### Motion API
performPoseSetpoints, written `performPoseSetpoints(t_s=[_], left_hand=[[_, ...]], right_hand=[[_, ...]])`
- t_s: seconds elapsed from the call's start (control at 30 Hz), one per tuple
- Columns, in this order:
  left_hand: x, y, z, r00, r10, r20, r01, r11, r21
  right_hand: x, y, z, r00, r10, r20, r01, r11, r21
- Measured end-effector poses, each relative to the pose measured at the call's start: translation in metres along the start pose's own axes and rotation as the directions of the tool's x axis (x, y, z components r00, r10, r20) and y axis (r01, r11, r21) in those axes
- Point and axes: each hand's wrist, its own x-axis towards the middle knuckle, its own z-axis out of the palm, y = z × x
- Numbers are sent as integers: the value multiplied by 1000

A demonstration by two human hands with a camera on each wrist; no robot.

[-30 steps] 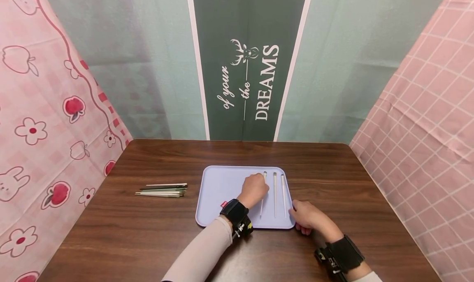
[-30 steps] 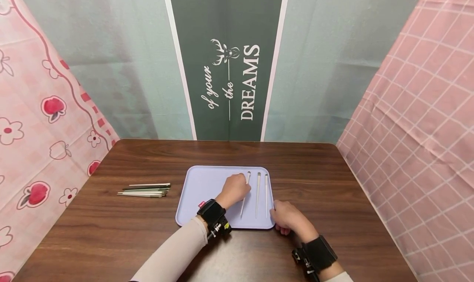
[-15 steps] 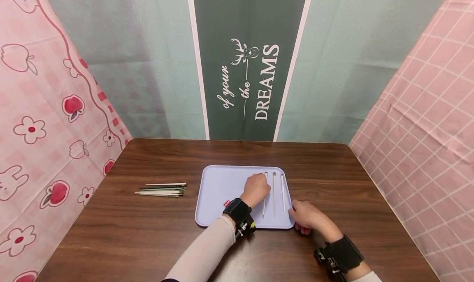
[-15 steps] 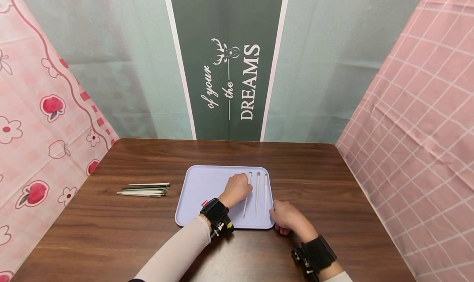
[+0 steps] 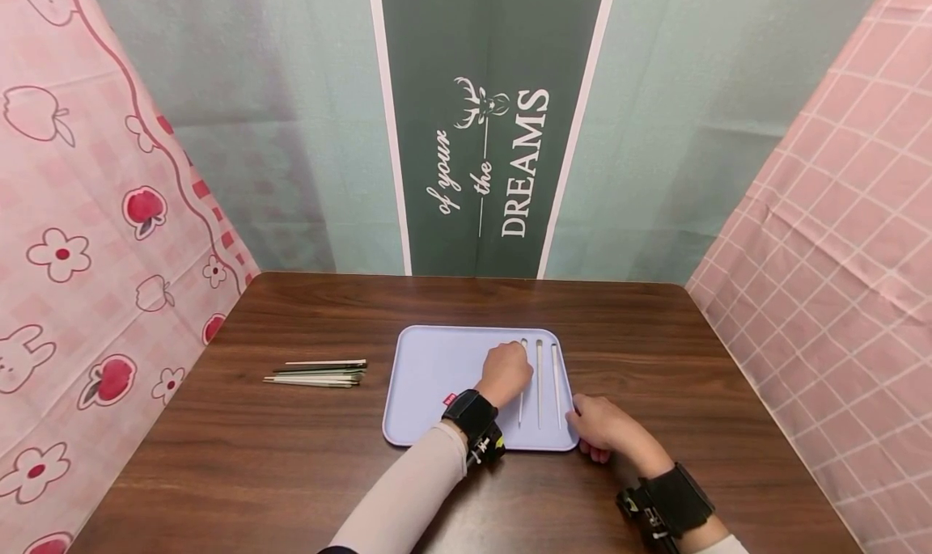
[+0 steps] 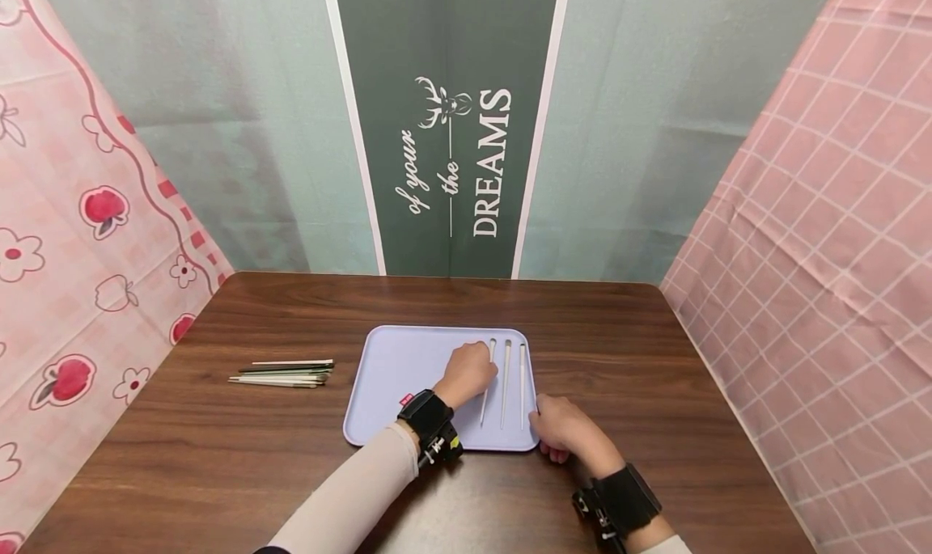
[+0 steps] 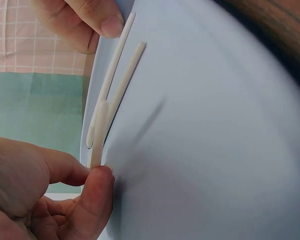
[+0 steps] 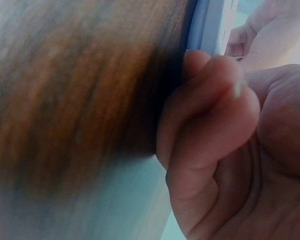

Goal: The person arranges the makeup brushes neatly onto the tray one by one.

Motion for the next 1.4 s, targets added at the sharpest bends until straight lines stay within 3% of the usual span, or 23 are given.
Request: performPoseSetpoints(t_s=[0.27, 0.7, 0.93, 1.4], left_hand=[[-2, 2, -1, 999, 25, -31, -24, 999, 25], [1, 3, 0, 999, -28, 24, 28, 1000, 0], [2, 4, 1, 997, -59, 49, 59, 998, 5], [1, 4, 4, 996, -71, 59, 70, 997, 8]], right_hand=[[0, -2, 0, 1000, 0, 6, 0, 1000, 4], [2, -1, 0, 1000, 17, 6, -17, 1000, -8], [1, -1, 0, 1000, -10, -5, 10, 1000, -7], [0, 0, 2, 1000, -11, -24, 11, 1000, 0]])
